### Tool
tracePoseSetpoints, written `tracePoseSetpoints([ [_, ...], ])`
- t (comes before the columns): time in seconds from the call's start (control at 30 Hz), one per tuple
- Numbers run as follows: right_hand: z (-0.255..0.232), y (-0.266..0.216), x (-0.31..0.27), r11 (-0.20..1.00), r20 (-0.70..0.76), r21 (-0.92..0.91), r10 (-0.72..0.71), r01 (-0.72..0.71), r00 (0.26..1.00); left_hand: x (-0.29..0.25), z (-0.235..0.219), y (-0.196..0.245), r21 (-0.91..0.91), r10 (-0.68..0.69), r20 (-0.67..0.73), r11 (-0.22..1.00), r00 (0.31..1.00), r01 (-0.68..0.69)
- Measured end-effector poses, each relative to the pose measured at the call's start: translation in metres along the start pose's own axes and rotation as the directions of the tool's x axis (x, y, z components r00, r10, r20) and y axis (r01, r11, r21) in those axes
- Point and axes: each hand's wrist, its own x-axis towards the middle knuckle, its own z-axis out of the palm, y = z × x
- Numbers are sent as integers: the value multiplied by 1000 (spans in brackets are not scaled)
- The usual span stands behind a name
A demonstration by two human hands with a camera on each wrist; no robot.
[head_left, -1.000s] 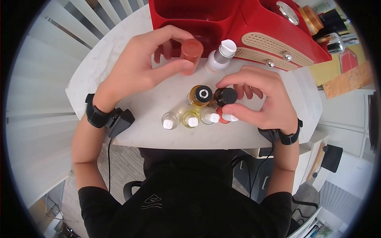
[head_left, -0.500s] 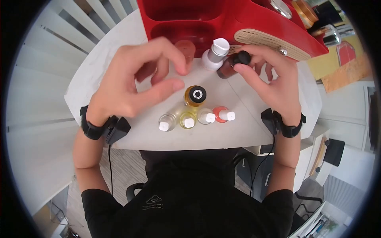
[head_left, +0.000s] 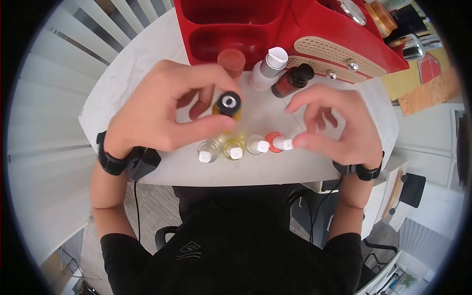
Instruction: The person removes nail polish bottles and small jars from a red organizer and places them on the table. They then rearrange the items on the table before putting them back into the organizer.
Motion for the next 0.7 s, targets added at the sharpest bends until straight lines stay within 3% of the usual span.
tracePoseSetpoints([
  [0.07,5,-3,1,999,184,41,25,-34,983,-2,-9,1,33,-55,-75,998,996,58],
  [0.3,14,0,0,1000,285,0,21,-22,958,1,-12,-19,345,26,-205,937,978,47],
  [0.4,18,-2,0,998,223,-58,24,-11,974,0,-12,-21,420,55,-226,906,973,46],
  [0.57,44,0,10,999,-122,-50,-23,17,992,0,-13,-26,475,56,-252,877,966,73],
  [0.7,64,7,19,996,-207,-88,-39,22,978,1,-15,-30,423,30,-255,902,966,83],
])
